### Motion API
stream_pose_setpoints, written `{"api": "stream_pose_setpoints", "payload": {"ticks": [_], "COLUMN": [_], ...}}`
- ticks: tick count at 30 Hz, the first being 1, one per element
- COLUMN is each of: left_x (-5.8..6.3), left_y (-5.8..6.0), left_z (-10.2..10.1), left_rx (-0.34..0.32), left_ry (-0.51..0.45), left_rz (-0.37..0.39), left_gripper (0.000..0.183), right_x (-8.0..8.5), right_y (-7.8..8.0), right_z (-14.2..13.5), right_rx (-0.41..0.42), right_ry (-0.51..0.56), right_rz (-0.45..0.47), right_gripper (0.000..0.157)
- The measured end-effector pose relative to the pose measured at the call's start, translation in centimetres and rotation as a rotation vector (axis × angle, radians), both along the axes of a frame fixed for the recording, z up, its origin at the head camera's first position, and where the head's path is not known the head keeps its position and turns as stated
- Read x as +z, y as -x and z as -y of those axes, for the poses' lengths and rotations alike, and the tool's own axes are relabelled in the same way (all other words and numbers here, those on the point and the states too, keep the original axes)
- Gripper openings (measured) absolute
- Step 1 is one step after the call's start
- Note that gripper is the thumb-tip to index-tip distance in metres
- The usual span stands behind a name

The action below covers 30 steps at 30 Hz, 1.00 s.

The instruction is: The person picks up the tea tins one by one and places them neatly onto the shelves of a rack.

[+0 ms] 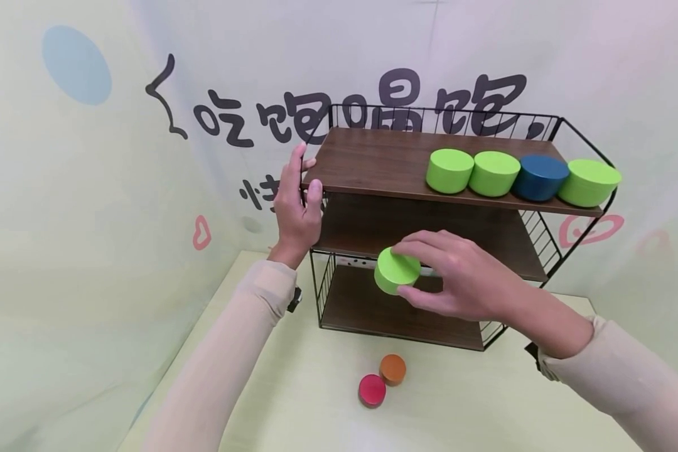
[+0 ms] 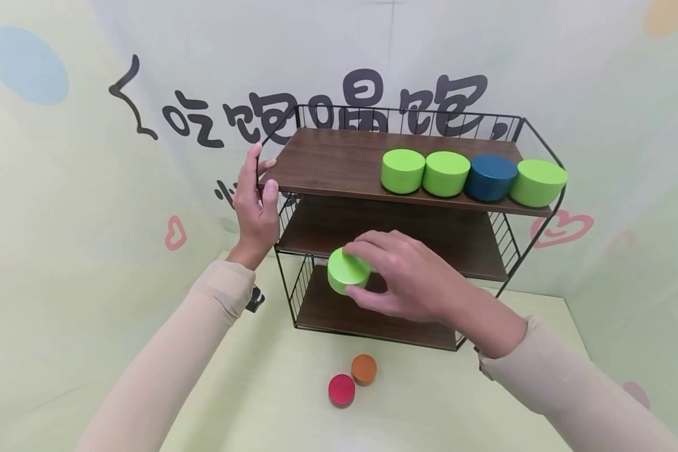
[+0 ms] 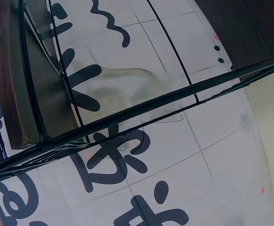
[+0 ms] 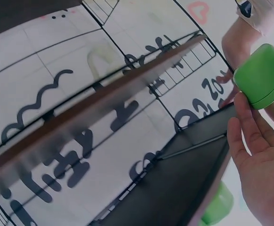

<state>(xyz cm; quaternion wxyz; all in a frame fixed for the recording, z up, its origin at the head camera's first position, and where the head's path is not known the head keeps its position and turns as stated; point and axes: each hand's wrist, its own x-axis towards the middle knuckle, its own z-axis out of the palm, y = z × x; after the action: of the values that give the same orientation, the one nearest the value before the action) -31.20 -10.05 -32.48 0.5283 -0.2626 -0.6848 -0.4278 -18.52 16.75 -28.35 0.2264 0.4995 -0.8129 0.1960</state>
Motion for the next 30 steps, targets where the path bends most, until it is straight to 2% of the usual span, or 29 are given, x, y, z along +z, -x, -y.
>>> {"api": "stream_pose_setpoints", "payload": {"ticks": [5,18,30], "left_x": [0.1,-0.1,-0.1], "left_y": [0.1,0.2,0.1], "left_z": [-0.1,-0.1,0.0], "left_rx": [-0.005,0.0,0.015], "left_ry": [-0.009,-0.013,0.004], "left_rz": [-0.014,0.004,0.025], "left_gripper": [0.055,0.054,0.055], "right_x": [1.5,4.4,6.8], "right_y": [0.0,0.6,1.3], "right_z": [0.2,0.6,1.2], "right_rx": [0.018,-0.009,-0.076], "right_ry": [-0.005,0.045,0.09], "right_rz": [-0.024,-0.064,-0.11], "right_gripper": [0.05,0.049,0.05]}}
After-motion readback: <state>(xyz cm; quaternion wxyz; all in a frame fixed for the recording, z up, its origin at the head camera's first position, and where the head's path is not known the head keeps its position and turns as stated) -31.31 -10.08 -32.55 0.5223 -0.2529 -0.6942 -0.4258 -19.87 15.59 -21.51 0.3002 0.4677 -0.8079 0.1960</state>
